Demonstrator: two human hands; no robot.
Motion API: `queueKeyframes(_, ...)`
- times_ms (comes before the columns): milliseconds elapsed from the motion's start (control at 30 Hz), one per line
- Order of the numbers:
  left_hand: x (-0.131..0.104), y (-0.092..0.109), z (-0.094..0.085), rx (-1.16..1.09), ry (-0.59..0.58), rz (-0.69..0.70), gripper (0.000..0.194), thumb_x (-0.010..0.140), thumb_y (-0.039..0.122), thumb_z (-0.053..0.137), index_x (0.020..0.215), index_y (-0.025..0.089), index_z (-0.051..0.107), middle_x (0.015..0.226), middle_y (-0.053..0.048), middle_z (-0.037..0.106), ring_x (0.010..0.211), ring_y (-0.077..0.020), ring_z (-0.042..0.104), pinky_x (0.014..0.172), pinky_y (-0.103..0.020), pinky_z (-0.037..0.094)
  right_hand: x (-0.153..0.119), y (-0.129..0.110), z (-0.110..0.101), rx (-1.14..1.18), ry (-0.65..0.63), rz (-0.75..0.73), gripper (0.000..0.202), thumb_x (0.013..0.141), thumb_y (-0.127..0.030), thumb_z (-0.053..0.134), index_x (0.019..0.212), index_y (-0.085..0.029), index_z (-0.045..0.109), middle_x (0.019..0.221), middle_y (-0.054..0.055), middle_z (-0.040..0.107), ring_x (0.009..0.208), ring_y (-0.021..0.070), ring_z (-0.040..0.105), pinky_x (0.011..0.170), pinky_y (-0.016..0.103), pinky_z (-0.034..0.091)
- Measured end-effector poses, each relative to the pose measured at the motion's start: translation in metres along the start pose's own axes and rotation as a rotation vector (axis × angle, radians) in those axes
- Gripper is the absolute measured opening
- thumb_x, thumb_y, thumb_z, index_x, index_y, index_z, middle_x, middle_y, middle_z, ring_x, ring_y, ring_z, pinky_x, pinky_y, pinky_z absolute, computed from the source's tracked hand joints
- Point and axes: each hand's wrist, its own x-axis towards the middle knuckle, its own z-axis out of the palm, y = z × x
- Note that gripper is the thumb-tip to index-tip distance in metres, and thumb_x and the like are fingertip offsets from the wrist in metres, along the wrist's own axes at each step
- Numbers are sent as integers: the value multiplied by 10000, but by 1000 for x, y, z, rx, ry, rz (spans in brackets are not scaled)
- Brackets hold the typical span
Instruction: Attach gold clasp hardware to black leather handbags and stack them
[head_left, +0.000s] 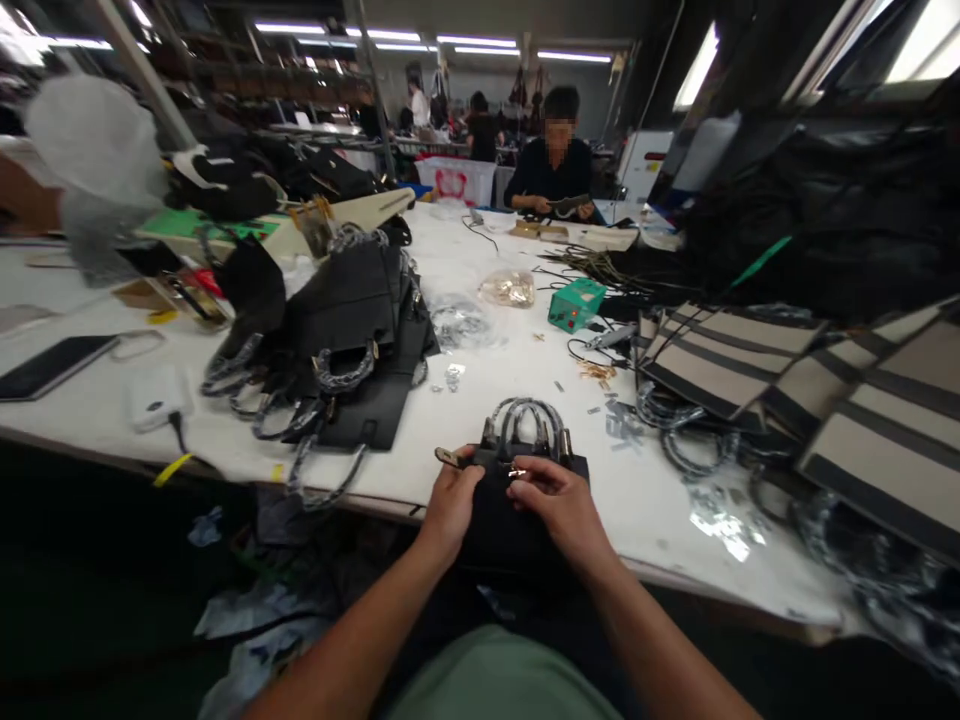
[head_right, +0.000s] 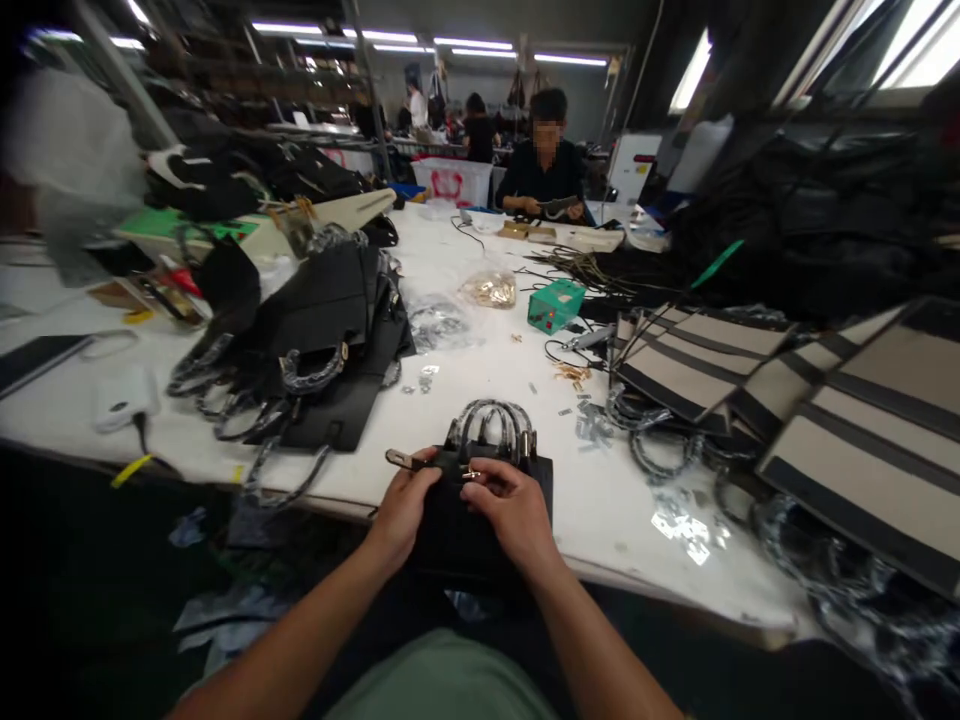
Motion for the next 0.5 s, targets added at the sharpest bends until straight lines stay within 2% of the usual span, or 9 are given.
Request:
queueKeyframes(100, -2, 1, -6, -75, -59, -54, 509, 723, 366, 720, 1166, 129, 636, 1011, -84, 720, 935, -247, 647, 894, -381, 443, 4, 15, -2, -36, 14, -30, 354, 763, -438, 721, 1004, -179, 731, 849, 36, 673, 685, 160, 657, 594, 272, 558)
queueKeyframes(233, -5, 0, -11, -103, -101, -15, 568, 731, 390, 747, 1222, 131, 632, 1081, -107, 720, 963, -254, 663, 911, -390, 464, 8, 15, -2, -131, 31, -125, 298, 798, -457, 685, 910, -191, 758, 949, 50, 663, 645, 128, 615, 485, 232, 515)
queueKeyframes(400, -7, -7, -13, -165, -154, -23, 604, 785, 420, 709, 1309, 144, 593, 1060, -98, 733, 975, -260, 668, 929, -399, 470, 9, 18, 2, -197, 24, -11, 341, 825, -442, 665, 999, -155, 728, 681, 13, 664, 518, 109, 575, 484, 228, 485)
queueKeyframes(500, -8, -9, -12, -202, -153, -29, 597, 771, 428, 722, 1291, 155, 616, 1055, -88, 740, 1047, -282, 650, 946, -402, 466, 9, 23, 7, -211, 65, 11, 390, 801, -445, 690, 1059, -153, 698, 701, 20, 681, 550, 130, 615, 474, 224, 489)
